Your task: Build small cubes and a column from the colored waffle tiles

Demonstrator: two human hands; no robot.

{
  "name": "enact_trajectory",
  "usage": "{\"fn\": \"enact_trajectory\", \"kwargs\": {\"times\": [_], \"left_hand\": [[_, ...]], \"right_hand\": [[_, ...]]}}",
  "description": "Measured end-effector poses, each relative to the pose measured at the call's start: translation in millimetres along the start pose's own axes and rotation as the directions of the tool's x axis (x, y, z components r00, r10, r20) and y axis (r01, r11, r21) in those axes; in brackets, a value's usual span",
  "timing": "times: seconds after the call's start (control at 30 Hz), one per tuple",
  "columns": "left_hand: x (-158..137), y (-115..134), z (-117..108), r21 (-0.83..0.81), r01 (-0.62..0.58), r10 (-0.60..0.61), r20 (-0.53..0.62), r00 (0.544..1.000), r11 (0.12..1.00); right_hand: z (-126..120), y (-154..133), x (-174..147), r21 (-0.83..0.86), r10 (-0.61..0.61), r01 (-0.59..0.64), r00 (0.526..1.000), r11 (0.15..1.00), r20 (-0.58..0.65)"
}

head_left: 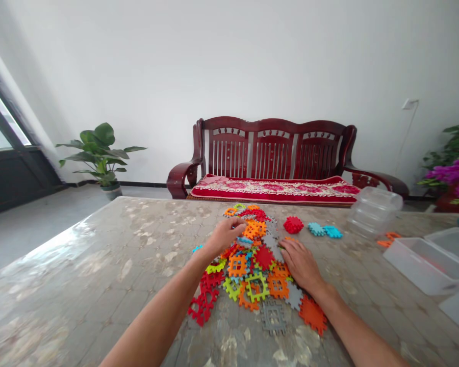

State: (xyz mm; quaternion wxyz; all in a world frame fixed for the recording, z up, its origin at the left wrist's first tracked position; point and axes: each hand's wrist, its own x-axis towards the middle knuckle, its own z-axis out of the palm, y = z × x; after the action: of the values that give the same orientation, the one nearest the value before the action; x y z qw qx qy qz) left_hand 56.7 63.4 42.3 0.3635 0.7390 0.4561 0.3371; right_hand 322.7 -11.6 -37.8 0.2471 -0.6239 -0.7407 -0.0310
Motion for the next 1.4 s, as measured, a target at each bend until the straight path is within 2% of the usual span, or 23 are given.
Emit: {"fn": "enact_trajectory", "kwargs": {"times": [0.1, 0.2, 0.3, 0.37, 0.43, 0.5, 0.57, 0.73, 0.93, 1.1, 1.23, 1.33, 1.4], "left_hand": [[-14.7, -27.8, -24.7, 0.211, 0.131, -0.087, -0.207, 0.975, 0.969], [-30.7, -59.1, -41.8, 0.449, 0.375, -0.197, -0.394, 0.898, 0.811], [-42.8, -79.0, -44.1, 0.554, 0.487, -0.25, -0.449, 0.858, 0.675], [-46.4, -85.3, -41.0, 0.607, 0.472, -0.236, -0.429, 0.872, 0.639], [-46.7, -88.3, -37.8, 0.657, 0.429, -0.197, -0.399, 0.895, 0.62], [-45.2, -90.3, -36.1, 0.687, 0.395, -0.166, -0.376, 0.911, 0.611], [-43.6, -91.9, -35.8, 0.702, 0.374, -0.147, -0.363, 0.92, 0.607], [-42.5, -93.2, -36.5, 0.706, 0.371, -0.14, -0.364, 0.921, 0.603], [-42.9, -93.2, -36.1, 0.711, 0.368, -0.132, -0.365, 0.922, 0.599], [-42.3, -93.9, -36.2, 0.712, 0.366, -0.13, -0.364, 0.922, 0.6], [-42.2, -92.3, -36.2, 0.71, 0.371, -0.145, -0.359, 0.922, 0.598], [-42.6, -90.7, -36.2, 0.708, 0.373, -0.145, -0.362, 0.921, 0.599], [-42.8, -90.1, -36.2, 0.709, 0.371, -0.141, -0.363, 0.921, 0.6]], "right_hand": [[1.7, 2.9, 0.7, 0.043, 0.019, -0.016, 0.998, 0.999, -0.056], [-2.8, 1.2, 0.6, 0.142, 0.03, -0.009, 0.988, 0.99, -0.149], [-13.9, -8.5, -1.7, 0.315, -0.009, 0.043, 0.994, 0.948, -0.108], [-22.5, -17.7, -4.3, 0.433, -0.093, 0.091, 0.995, 0.897, -0.017], [-30.5, -26.4, -7.5, 0.501, -0.199, 0.135, 0.977, 0.855, 0.077], [-37.3, -32.9, -10.6, 0.497, -0.276, 0.164, 0.947, 0.852, 0.162], [-42.0, -37.0, -13.0, 0.448, -0.3, 0.172, 0.925, 0.877, 0.232], [-42.1, -40.0, -13.1, 0.427, -0.25, 0.115, 0.929, 0.897, 0.274], [-41.5, -34.1, -8.9, 0.543, -0.15, -0.043, 0.94, 0.839, 0.308], [-58.3, -32.2, -9.2, 0.39, -0.218, 0.04, 0.878, 0.92, 0.425], [-61.6, -36.3, -10.5, 0.31, -0.198, 0.056, 0.872, 0.949, 0.449], [-54.9, -35.4, -10.3, 0.39, -0.145, -0.04, 0.889, 0.92, 0.434], [-50.1, -32.1, -9.5, 0.489, -0.107, -0.122, 0.904, 0.864, 0.415]]}}
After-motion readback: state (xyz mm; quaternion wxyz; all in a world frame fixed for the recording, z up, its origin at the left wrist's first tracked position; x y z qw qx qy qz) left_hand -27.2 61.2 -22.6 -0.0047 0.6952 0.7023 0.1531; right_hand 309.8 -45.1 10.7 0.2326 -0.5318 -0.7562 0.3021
